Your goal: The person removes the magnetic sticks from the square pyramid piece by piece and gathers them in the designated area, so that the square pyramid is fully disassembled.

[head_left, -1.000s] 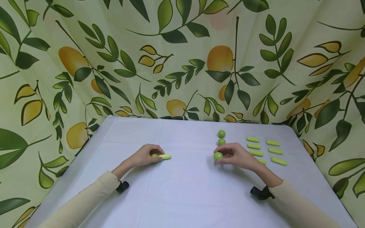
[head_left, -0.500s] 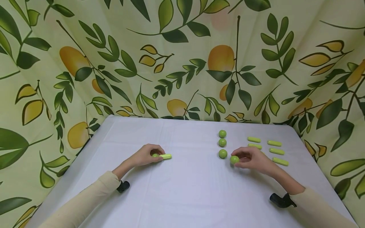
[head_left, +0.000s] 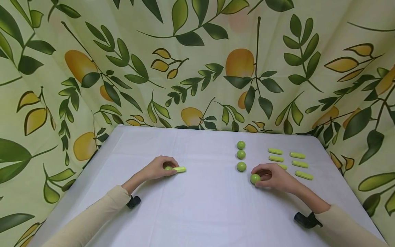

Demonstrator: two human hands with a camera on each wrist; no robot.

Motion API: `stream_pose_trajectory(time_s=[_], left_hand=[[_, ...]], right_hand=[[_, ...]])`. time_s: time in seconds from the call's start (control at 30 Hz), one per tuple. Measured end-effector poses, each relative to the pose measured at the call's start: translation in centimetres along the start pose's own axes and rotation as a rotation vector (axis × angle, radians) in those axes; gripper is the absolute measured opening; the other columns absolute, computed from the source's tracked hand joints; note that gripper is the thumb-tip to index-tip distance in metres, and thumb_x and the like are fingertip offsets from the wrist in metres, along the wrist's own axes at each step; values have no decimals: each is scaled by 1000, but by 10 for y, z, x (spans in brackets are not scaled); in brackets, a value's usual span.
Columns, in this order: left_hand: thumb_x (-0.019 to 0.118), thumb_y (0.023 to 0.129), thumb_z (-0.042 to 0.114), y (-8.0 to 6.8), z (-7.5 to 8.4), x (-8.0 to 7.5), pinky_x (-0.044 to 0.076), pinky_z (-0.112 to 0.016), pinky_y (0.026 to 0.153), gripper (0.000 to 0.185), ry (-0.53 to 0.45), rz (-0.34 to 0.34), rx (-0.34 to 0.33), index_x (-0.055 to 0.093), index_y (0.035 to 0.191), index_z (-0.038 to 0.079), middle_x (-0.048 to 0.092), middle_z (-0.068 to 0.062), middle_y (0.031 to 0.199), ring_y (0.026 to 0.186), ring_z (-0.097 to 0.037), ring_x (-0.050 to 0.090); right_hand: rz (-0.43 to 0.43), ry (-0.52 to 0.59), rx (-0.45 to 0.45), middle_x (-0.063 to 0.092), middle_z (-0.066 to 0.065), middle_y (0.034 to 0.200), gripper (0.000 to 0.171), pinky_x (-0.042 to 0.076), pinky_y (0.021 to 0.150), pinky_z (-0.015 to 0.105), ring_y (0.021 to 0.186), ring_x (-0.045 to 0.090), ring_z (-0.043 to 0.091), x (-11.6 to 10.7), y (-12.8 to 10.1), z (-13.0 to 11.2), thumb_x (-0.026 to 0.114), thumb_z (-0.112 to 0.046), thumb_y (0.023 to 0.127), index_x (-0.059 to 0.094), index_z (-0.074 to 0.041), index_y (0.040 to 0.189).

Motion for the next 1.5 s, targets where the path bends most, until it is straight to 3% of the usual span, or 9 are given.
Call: stream_pose_trajectory(time_s=[0.63,0.87,1.07,1.27,1.5], left_hand=[[76,93,10,1,1,-1,50,-30,80,12,-7,-5,1,74,105,10,68,4,99,88,-15,60],[76,93,10,2,3,-1,50,-30,80,12,-10,-5,-10,74,105,10,68,4,99,88,-16,59],[76,93,10,2,3,0,51,-31,81,12,25,5,-25,73,105,12,67,6,97,88,-16,58],[77,93,11,2,2,2,51,-34,84,13,35,4,-29,74,105,12,68,6,99,90,-16,59],[81,89,18,-3,2,-1,50,-33,83,23,39,1,-23,72,110,12,67,6,102,93,-16,60]], right_hand=[[-10,-4,-8,66,11,118,43,57,85,31,104,64,24,-2,0,-3,88,-11,81,68,-1,118],[21,-43,-27,67,13,117,43,56,88,34,105,65,31,-12,1,-12,87,-16,83,67,0,118],[47,-21,-55,66,18,117,44,55,92,36,106,65,36,-16,11,-20,86,-14,84,66,4,119],[75,-11,-90,68,17,116,42,55,91,33,104,66,31,-14,27,-27,85,-12,85,67,5,119],[79,70,-101,67,23,115,39,55,87,28,102,66,34,-7,41,-28,82,-6,87,66,8,120]])
Point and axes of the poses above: each hand's wrist, its own y-axis towards the middle knuckle, its own x-axis out of the palm, z = x × y, the point moved 4 cm from there along y, towards the middle knuckle
